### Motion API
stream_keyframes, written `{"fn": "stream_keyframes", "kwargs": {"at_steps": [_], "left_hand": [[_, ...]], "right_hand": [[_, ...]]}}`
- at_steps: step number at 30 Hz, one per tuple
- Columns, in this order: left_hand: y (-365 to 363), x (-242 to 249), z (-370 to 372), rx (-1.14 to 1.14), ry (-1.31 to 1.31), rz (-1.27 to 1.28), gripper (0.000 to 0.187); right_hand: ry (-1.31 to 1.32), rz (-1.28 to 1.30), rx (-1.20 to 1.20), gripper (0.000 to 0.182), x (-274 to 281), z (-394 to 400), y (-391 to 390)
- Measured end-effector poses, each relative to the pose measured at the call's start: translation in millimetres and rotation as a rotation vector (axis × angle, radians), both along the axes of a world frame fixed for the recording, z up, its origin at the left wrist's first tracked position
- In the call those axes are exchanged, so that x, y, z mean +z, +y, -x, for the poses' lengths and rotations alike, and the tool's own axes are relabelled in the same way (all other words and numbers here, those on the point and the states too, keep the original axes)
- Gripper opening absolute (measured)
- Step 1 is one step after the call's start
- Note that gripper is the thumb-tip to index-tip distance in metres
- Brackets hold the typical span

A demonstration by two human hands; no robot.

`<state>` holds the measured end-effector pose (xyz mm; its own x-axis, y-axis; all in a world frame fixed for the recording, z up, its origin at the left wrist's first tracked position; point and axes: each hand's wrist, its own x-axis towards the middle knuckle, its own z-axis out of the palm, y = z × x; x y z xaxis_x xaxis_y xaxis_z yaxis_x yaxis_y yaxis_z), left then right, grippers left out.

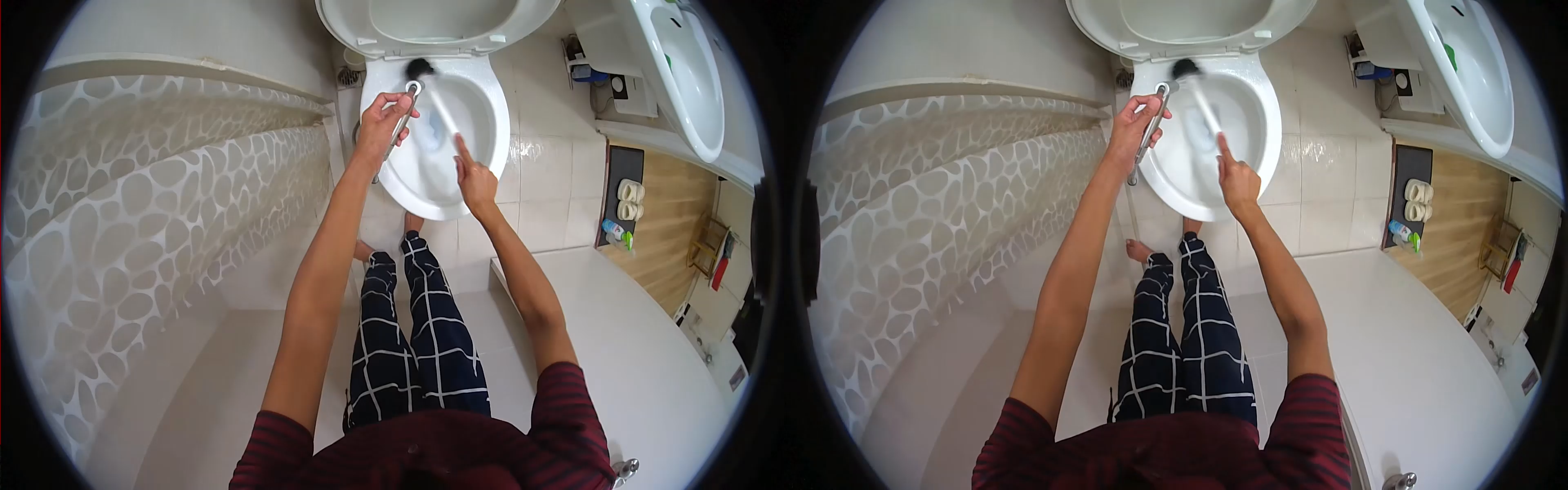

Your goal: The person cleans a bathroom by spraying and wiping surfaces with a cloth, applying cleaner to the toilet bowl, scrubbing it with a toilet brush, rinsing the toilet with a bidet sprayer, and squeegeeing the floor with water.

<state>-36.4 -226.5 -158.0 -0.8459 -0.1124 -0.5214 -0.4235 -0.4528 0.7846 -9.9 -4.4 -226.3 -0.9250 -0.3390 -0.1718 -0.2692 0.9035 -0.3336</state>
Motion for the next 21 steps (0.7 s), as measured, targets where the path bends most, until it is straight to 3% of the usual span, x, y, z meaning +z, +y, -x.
{"fn": "stream_keyframes", "kwargs": {"at_steps": [4, 5, 7, 13, 16, 18, 21], "left_hand": [[-17.6, -4.6, -18.3, 0.104, -0.022, -0.002, 0.028], [-26.0, -11.1, -24.5, 0.146, -0.022, -0.007, 0.028], [-40.6, -17.7, -34.4, 0.202, -0.057, 0.008, 0.029], [-92.8, -9.3, -67.1, 0.303, -0.049, 0.02, 0.03], [-99.0, -1.6, -71.3, 0.244, -0.068, 0.094, 0.027], [-96.9, 0.7, -78.6, 0.217, -0.056, 0.082, 0.026], [-93.7, -1.2, -80.0, 0.236, -0.067, 0.055, 0.025]], "right_hand": [[-0.037, 0.192, -0.519, 0.048, -18.7, -16.0, -31.2], [-0.064, 0.18, -0.455, 0.048, -20.0, -27.6, -48.8], [-0.09, 0.069, 0.021, 0.048, -9.2, -42.2, -80.1], [-0.036, 0.138, -0.162, 0.049, -16.9, -52.6, -106.6], [0.001, -0.101, 0.117, 0.048, -29.0, -32.0, -76.9], [0.006, 0.036, 0.005, 0.051, -17.4, -3.5, -41.3], [0.03, -0.021, 0.091, 0.054, 31.8, -9.2, -17.5]]}}
